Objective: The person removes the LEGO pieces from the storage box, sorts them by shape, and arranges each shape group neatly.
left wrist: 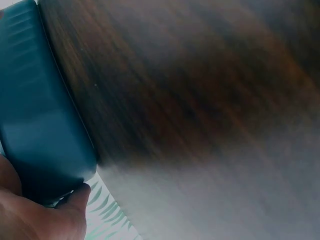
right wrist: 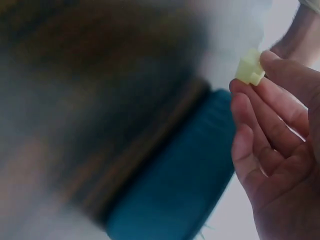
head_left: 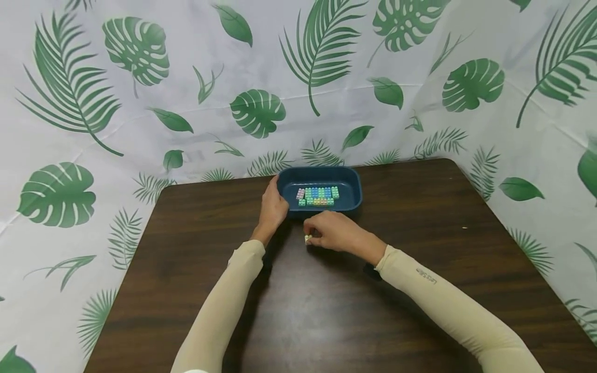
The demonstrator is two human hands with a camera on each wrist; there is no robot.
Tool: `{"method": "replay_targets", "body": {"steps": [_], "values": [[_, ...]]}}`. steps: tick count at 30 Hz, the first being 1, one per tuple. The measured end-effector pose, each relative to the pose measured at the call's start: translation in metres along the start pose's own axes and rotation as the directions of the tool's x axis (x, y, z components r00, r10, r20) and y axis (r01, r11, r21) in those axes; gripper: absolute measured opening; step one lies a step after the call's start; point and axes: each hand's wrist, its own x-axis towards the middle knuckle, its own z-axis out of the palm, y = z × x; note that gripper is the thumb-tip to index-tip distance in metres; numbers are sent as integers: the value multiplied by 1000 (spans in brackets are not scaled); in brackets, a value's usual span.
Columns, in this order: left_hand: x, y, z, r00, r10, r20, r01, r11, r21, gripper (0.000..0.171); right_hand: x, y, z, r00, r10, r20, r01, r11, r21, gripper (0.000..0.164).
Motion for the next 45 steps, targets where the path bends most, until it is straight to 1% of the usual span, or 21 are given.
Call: {"method": "replay_targets", "body": {"steps": [5,9,13,18,23,25,27,29,30,31,33,35,36,38,42,45], "values": [[-3,-5,2,1000,-5,-4,5,1000,7,63,1,-2,20,998,-42,44,41,999,18,7],[-5,-8,4,1000,-7,-4,7,1000,-1,62,0,-5,28,997,-52,62,50,998,28,8],[-7,-10,5,1000,-12,-6,12,1000,-13,63,1,-5,32,995,-54,87,51,998,32,9],[-7,-10,4,999,-19,-27,18,1000,-13,63,4,-5,35,992,-72,101,66,996,56,11],[-5,-8,4,1000,-14,-23,14,1000,-18,63,5,-5,32,992,-70,103,67,997,38,12],[-4,-7,5,1000,-5,-17,5,1000,-20,63,4,-4,26,995,-57,85,55,998,35,13],[-4,-6,5,1000,4,-14,-4,1000,-17,64,4,0,17,998,-46,38,45,998,42,14],[-3,-4,6,1000,9,-15,-9,1000,-11,64,5,6,6,998,-30,-47,32,998,46,14],[-2,-4,6,1000,12,-16,-12,1000,-12,64,6,10,1,995,-20,-99,26,998,57,14],[-2,-4,7,1000,15,-15,-15,1000,-11,64,7,15,-5,988,-9,-156,19,998,60,12],[-1,-3,7,1000,16,-6,-16,1000,-12,65,9,27,-14,964,27,-264,-10,998,67,10],[-1,-3,6,1000,14,4,-14,1000,-8,66,13,40,-20,938,78,-338,-58,996,70,11],[-1,-3,6,1000,11,8,-11,1000,-9,66,15,46,-22,929,102,-356,-82,994,70,12],[-1,-3,4,1000,2,10,-2,1000,-7,65,20,59,-23,924,150,-353,-140,989,52,15],[-2,-2,2,1000,-11,5,11,1000,-1,64,30,78,-21,937,215,-277,-223,975,2,20],[-2,-1,2,1000,-8,15,8,1000,-2,65,33,87,-19,937,261,-231,-273,962,-21,17]]}}
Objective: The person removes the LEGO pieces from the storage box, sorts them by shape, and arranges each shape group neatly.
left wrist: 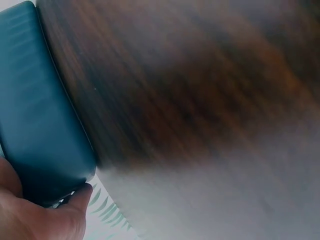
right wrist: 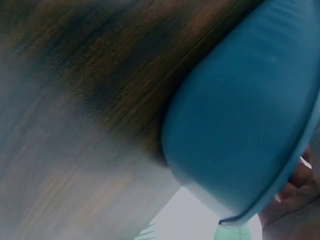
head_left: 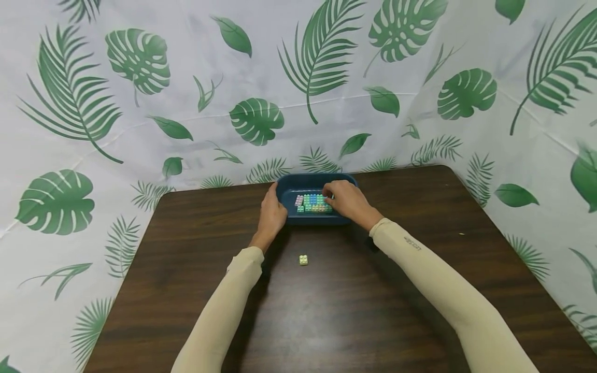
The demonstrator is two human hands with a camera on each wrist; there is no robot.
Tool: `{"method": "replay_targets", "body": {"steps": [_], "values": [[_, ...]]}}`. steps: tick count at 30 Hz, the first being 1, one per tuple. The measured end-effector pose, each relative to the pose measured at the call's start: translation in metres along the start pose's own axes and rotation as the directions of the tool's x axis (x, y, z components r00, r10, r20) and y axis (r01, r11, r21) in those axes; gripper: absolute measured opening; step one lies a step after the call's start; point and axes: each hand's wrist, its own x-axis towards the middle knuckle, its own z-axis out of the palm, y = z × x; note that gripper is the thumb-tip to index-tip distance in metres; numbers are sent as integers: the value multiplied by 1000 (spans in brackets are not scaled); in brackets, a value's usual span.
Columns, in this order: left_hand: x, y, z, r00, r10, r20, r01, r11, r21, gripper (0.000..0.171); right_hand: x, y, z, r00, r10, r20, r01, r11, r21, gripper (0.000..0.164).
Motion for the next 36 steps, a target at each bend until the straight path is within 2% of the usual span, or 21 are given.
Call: {"method": "replay_targets", "body": {"steps": [5,13,26,36], "values": [[1,-1,-2,1000,0,14,0,1000,6,67,3,5,8,997,41,67,-42,999,8,9],[1,-3,-1,1000,10,-1,-10,1000,-2,66,3,7,11,993,35,115,-39,999,36,5],[3,-1,0,1000,-9,-8,9,1000,15,65,12,9,11,973,25,228,-22,1000,-17,11],[4,-4,0,1000,11,-19,-11,999,32,64,16,11,10,965,20,261,-18,1000,-10,10]]}}
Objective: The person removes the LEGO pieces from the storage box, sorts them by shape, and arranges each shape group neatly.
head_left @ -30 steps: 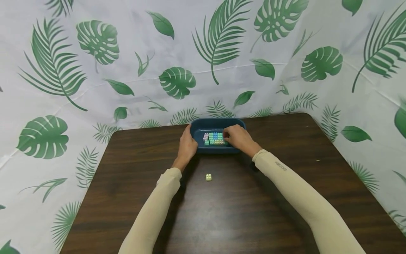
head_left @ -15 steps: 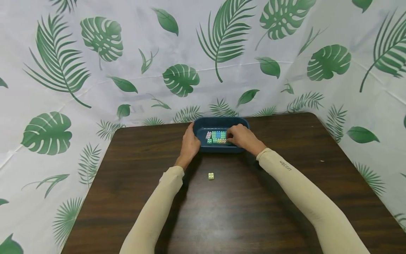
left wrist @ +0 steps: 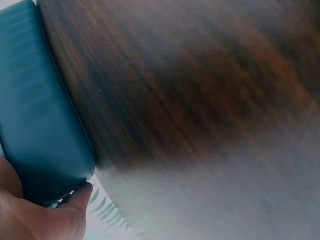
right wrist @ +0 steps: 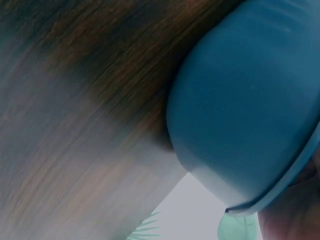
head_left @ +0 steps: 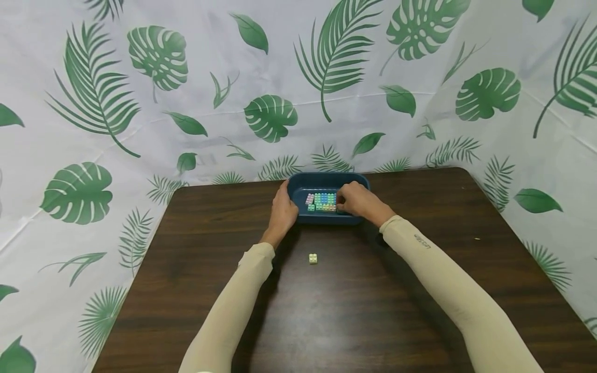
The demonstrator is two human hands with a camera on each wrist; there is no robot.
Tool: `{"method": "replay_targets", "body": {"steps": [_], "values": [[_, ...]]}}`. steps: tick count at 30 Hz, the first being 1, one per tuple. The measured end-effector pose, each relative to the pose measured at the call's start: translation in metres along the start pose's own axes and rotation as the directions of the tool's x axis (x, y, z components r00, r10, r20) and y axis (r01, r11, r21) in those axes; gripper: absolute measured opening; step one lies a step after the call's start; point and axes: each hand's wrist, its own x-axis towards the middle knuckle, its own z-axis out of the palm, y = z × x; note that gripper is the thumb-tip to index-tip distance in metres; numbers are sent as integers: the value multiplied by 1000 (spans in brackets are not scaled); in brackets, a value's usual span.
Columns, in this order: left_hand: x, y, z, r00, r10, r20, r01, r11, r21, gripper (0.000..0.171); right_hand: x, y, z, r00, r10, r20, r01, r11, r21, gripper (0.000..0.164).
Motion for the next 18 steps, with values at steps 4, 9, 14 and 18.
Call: {"method": "replay_targets", "body": {"steps": [4,9,14,18], "values": [[0,0,1,1000,-2,-4,2,1000,-5,64,-3,2,-3,1000,9,4,-9,1000,-4,10],[0,2,-1,1000,-8,-2,8,1000,-12,64,-4,4,-6,999,5,34,-5,1000,-17,10],[0,1,1,1000,-9,1,9,1000,-2,64,-6,4,-6,998,1,56,0,1000,-23,10],[-1,1,1,1000,-10,1,10,1000,-8,64,-5,2,-6,998,-10,67,11,1000,-24,10]]}}
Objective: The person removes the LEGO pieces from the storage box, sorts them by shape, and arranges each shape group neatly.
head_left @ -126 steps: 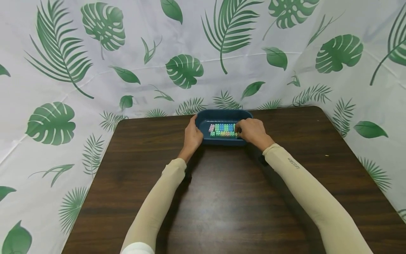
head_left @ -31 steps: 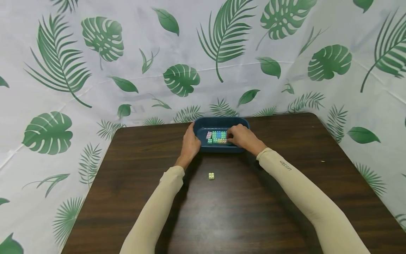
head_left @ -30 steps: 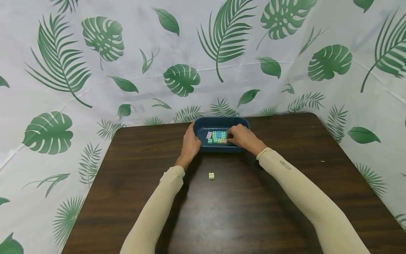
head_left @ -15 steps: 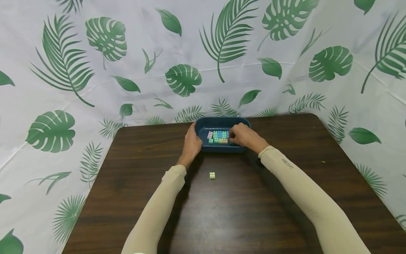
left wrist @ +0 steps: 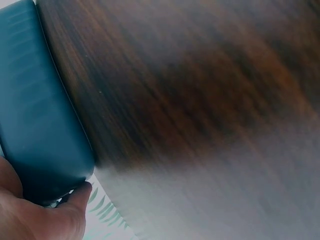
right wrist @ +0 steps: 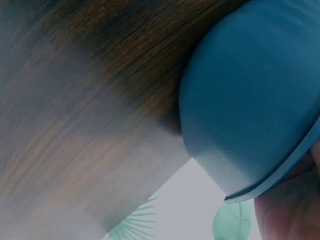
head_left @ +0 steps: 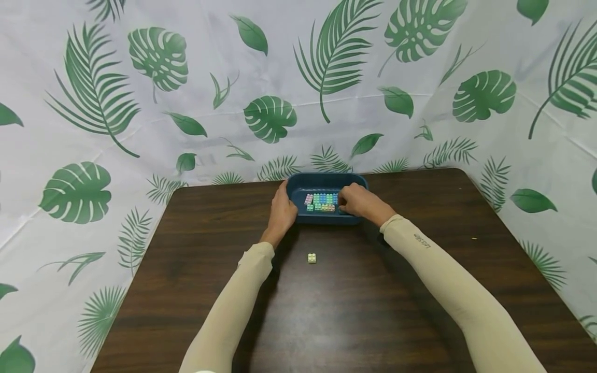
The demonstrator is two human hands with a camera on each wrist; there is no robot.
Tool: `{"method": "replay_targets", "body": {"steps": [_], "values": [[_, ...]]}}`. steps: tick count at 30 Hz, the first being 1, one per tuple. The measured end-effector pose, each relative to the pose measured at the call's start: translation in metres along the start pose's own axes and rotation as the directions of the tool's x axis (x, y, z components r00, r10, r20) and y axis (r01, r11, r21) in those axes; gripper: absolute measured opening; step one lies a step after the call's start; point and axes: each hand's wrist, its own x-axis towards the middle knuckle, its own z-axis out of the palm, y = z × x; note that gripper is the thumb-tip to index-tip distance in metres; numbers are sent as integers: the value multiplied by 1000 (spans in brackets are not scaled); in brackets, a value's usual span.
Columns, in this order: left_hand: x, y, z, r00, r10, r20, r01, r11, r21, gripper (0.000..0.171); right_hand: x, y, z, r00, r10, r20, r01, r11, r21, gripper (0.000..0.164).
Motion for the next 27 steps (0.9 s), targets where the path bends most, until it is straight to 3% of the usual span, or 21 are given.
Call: {"method": "replay_targets", "body": {"steps": [10,15,22,27], "values": [[-1,1,0,1000,-17,11,17,1000,1,64,2,-5,-6,999,-26,19,26,999,-33,12],[-1,1,0,1000,-15,9,15,1000,-10,64,-6,-9,-25,995,-46,-83,47,999,11,9],[-2,2,-5,1000,-21,11,21,1000,-2,64,-28,-47,-49,968,-179,-175,173,984,-46,14],[-3,3,-5,999,-30,22,29,1000,4,64,-49,-79,-35,921,-336,-196,321,942,-101,5]]}}
